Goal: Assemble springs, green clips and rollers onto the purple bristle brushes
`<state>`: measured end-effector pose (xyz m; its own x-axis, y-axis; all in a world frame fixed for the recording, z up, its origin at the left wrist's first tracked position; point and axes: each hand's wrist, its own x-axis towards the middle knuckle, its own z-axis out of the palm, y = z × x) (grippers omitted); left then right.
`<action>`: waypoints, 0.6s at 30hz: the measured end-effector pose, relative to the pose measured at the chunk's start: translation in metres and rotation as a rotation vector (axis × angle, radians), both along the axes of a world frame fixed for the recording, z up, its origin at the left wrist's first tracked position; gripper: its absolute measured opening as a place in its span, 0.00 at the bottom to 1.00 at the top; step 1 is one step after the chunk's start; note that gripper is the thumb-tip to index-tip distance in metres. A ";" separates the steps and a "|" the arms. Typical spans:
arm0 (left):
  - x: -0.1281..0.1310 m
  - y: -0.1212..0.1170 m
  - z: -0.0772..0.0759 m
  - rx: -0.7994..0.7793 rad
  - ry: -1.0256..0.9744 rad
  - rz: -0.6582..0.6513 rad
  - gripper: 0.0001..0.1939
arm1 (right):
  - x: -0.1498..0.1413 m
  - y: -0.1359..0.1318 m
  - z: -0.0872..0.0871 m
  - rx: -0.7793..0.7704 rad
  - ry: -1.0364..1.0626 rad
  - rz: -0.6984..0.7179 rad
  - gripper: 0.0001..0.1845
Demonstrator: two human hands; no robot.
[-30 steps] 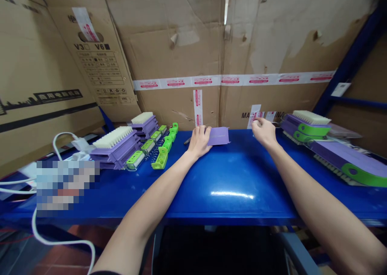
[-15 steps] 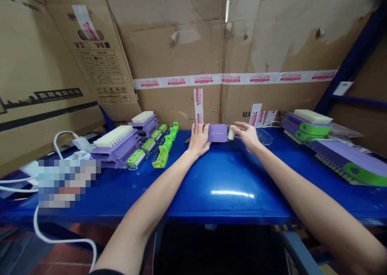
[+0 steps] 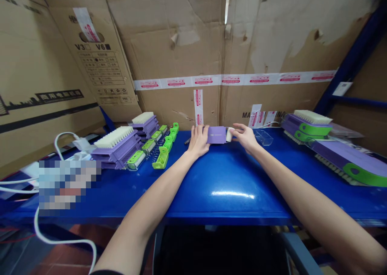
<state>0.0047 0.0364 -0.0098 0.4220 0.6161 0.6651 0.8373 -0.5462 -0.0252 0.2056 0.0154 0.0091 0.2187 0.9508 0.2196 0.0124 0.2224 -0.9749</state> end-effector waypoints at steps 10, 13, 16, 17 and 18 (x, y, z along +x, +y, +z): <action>0.001 -0.001 0.001 0.006 0.009 0.008 0.35 | -0.002 0.002 -0.006 -0.028 -0.145 0.110 0.30; 0.001 -0.001 0.001 -0.005 -0.029 0.017 0.36 | -0.002 0.002 -0.004 -0.013 -0.177 0.098 0.34; 0.002 -0.002 0.000 -0.021 -0.096 0.015 0.36 | -0.001 0.003 0.000 0.025 -0.219 0.090 0.35; 0.002 -0.002 0.000 -0.024 -0.112 0.008 0.37 | -0.001 0.003 0.001 0.032 -0.240 0.090 0.35; 0.002 -0.002 0.000 -0.025 -0.126 -0.001 0.37 | -0.001 0.003 0.002 0.034 -0.265 0.093 0.35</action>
